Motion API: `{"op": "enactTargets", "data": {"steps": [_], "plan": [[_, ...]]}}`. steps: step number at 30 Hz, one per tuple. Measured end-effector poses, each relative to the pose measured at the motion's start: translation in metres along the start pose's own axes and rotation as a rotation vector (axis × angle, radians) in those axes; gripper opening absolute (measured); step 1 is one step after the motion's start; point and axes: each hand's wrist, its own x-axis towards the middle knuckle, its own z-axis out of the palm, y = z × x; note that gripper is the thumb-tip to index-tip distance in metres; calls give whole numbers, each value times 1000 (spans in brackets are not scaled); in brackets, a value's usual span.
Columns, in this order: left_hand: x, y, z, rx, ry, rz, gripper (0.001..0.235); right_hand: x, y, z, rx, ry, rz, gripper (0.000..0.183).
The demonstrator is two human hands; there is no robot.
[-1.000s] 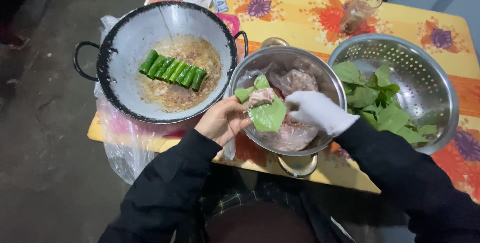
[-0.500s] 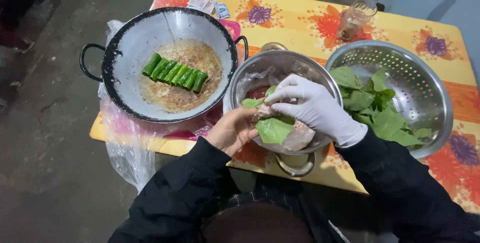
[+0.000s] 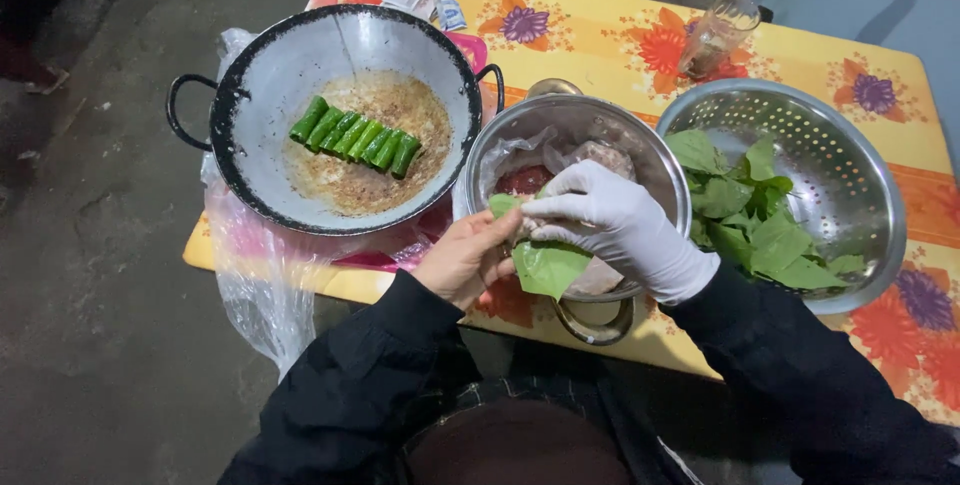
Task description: The person places a portion of ground meat onto a green leaf, folds the leaf around the meat to form a roll, and places the finished roll into a wok. This process is repeated multiple times with additional leaves and meat.
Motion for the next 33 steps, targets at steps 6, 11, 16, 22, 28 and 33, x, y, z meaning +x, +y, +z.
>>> {"op": "enactTargets", "data": {"steps": [6,11,16,22,28,33], "plan": [[-5,10,4,-24,-26,7,47,6,-6,-1,-144,-112,52,37],[-16,24,34,195,29,88,48,11,-8,-3,-42,-109,83,34],[-4,23,32,90,148,140,41,19,-27,-22,156,-71,121,41],[-20,34,27,-15,34,135,47,26,-22,-19,144,-68,164,30],[-16,31,3,4,-226,113,47,27,-23,-13,285,-17,266,26],[-7,18,-5,14,-269,134,42,23,-31,-11,403,-10,326,32]]}}
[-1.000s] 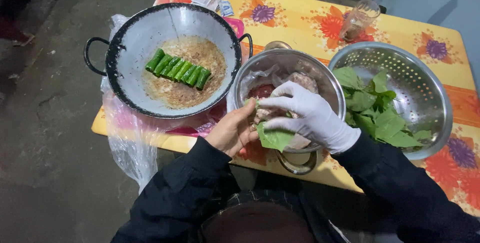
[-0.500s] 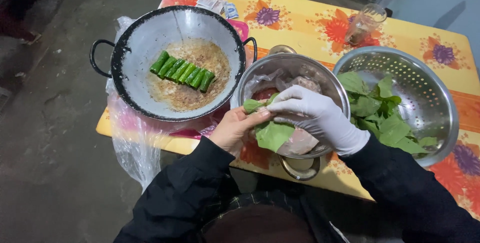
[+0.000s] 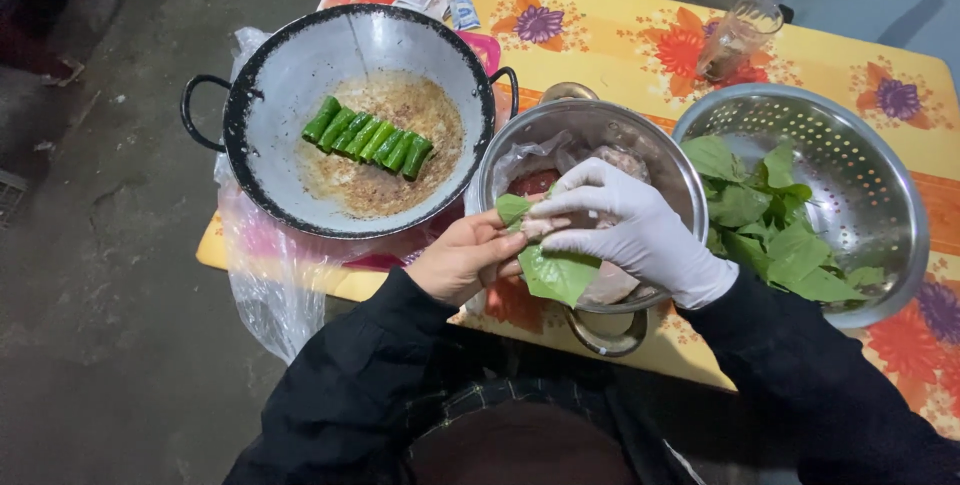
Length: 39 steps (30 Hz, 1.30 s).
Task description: The person places a portion of ground meat onto a green leaf, folds the leaf around the meat to form a roll, and places the finished roll into a wok. This process is repeated multiple times with additional leaves and meat.
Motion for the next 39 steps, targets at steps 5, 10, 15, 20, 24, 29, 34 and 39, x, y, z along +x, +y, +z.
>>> {"op": "enactTargets", "data": {"steps": [5,10,15,20,24,29,34,39], "plan": [[2,-5,-11,-3,18,-38,42,1,6,1,-142,5,-33,31],[5,-6,-5,-76,33,-112,42,-3,17,3,-274,-2,-126,29],[6,-14,-6,37,190,-81,43,-4,5,-5,-197,-15,-235,42],[4,-2,10,38,191,-78,39,-13,9,-7,-102,55,-64,26],[9,-12,-16,-56,204,-138,29,-12,-3,-18,-47,61,-53,37],[7,-3,3,-17,148,-127,34,-15,-6,-17,14,96,32,25],[13,-10,0,-11,156,-91,40,-11,-1,-28,-103,62,-3,38],[14,8,28,80,115,-35,49,-8,15,-18,-108,120,36,21]]}}
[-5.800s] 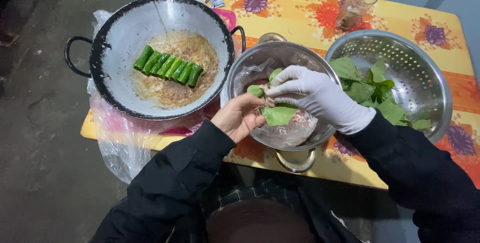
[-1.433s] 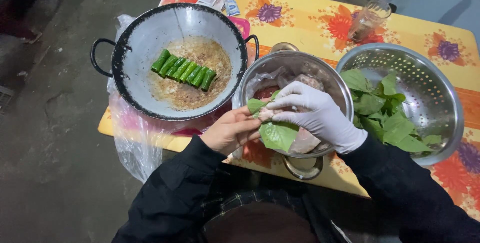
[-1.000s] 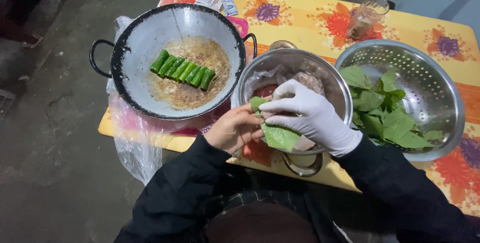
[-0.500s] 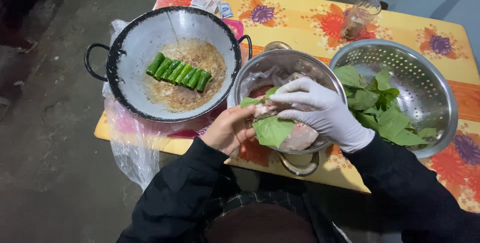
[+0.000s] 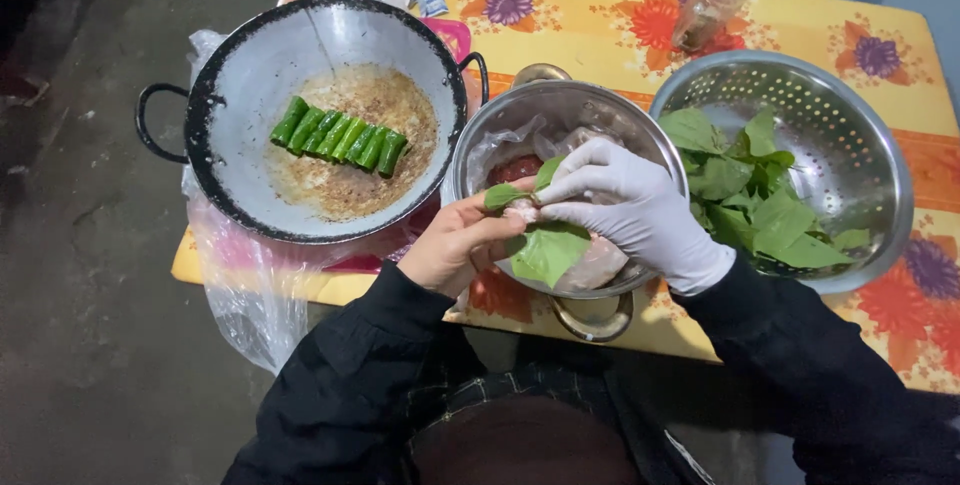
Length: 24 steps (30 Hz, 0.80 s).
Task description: The person places a portion of ground meat onto a green leaf, folds the leaf around the meat to form a roll, and places the finished roll into a wok. This process is repeated multiple times with additional leaves and meat.
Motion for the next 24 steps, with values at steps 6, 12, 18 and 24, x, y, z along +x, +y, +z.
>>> {"op": "enactTargets", "data": {"steps": [6,12,18,24], "plan": [[5,11,3,-26,-24,12,56,5,-15,-10,138,-5,-13,21],[8,20,-10,-141,-45,-39,49,13,-11,-27,92,31,-25,28],[19,4,-24,-125,-60,-29,63,20,11,-16,-29,-15,-25,29],[24,3,-28,-121,-1,16,51,25,15,-16,-158,-302,-233,86]]}}
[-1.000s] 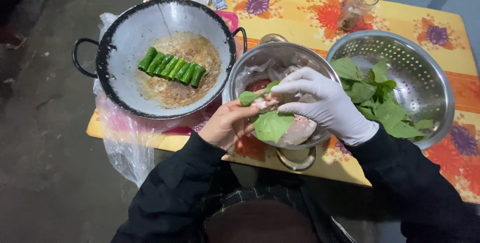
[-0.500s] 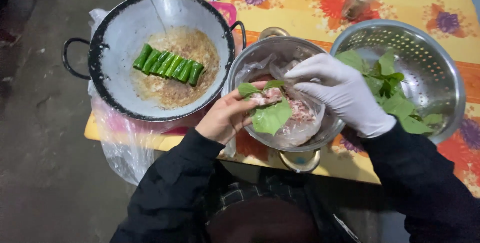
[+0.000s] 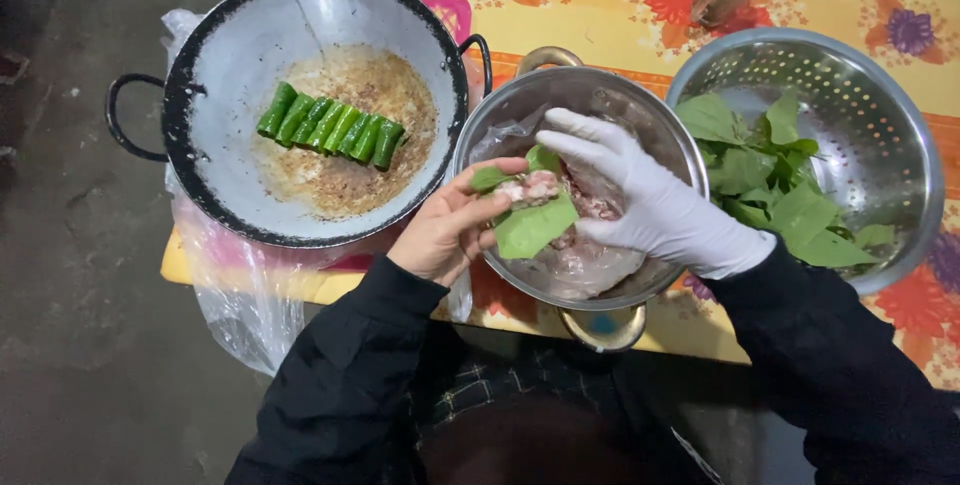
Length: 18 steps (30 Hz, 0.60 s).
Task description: The person places a portion of ground meat onto a green leaf, folds the leaf around the meat to form a roll, and places the finished roll into a wok. This process is repeated multiple times with additional leaves and meat.
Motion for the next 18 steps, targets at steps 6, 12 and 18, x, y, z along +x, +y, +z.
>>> {"op": "enactTargets", "data": {"steps": [6,12,18], "plan": [[6,-23,-8,40,-11,-18,45,3,-2,30,364,282,147,31],[-1,-5,18,117,-52,-44,59,4,5,38,480,410,225,19],[0,4,4,109,-6,-4,68,13,-3,2,427,239,281,28]]}}
